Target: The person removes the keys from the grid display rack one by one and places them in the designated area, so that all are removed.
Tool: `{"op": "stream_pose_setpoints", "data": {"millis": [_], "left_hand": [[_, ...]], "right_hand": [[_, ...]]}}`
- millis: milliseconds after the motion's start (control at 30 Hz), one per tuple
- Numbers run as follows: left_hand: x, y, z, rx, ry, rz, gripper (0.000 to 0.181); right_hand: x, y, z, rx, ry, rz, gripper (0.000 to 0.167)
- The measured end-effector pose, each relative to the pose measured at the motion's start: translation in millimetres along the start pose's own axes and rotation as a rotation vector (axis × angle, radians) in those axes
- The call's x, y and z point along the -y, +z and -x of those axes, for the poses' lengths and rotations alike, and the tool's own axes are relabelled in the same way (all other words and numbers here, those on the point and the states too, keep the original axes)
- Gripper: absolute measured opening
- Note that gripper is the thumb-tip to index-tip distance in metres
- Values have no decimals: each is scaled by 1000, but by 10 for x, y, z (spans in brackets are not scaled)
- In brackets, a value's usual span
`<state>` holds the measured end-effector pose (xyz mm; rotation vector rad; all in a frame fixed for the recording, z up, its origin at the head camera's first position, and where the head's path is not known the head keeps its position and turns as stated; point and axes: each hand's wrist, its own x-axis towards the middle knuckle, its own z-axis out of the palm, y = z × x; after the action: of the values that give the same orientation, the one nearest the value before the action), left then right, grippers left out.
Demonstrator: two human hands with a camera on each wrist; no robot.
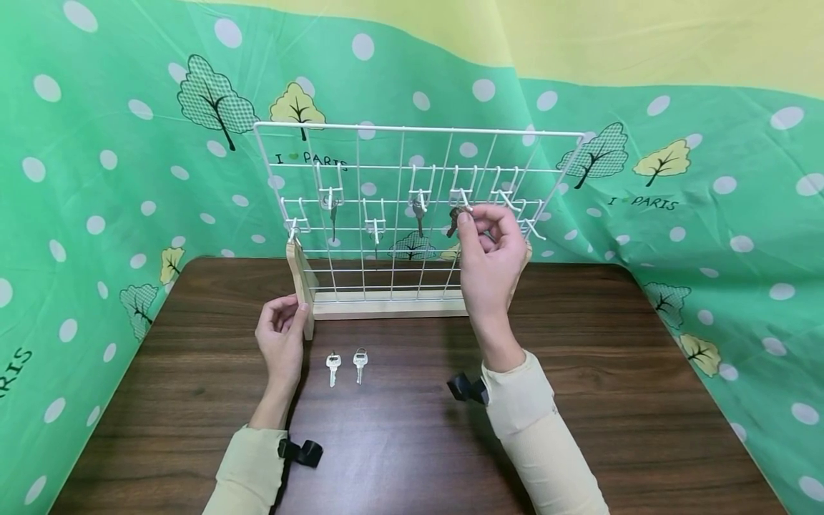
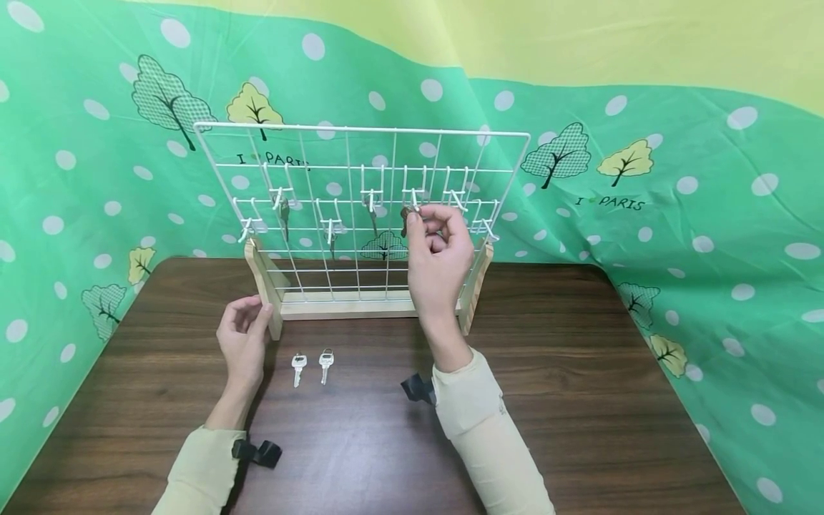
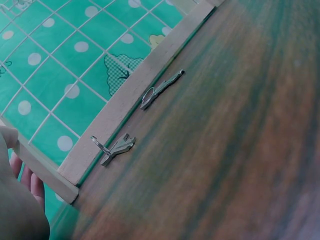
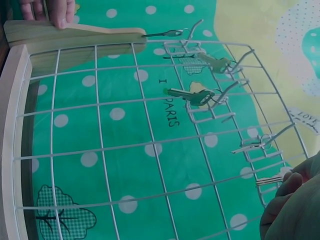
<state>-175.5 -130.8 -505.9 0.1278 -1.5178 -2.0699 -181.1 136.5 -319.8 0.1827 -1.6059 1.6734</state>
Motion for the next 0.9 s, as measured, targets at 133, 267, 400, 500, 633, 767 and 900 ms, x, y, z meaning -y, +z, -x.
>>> {"op": "stream_pose_setpoints", "data": {"millis": [133,267,400,500,633,767,900], "left_hand": [[0,-1,0,-1,0,1,23],[-4,1,1,1,-1,7,23],[-11,6,6,2,0,5,23],[-18,10,8,4,3,3,24],[-24,12,7,4,4,3,24],[-22,8,7,2,-1,1,25],[-20,5,5,1,-4,-1,25]], "right_hand": [[21,-2,4,-3,-20,-35,7],[46,-2,8,-10,-23,-59,9],[69,-7,18,-15,-23,-66,9],[74,-14,25,-17,-26,-66,9],[71,-27,46,-11,-31,-58,8],[59,-51,95,8,-37,-56,7],[22,-84,158,34,-28,-55,6]]}}
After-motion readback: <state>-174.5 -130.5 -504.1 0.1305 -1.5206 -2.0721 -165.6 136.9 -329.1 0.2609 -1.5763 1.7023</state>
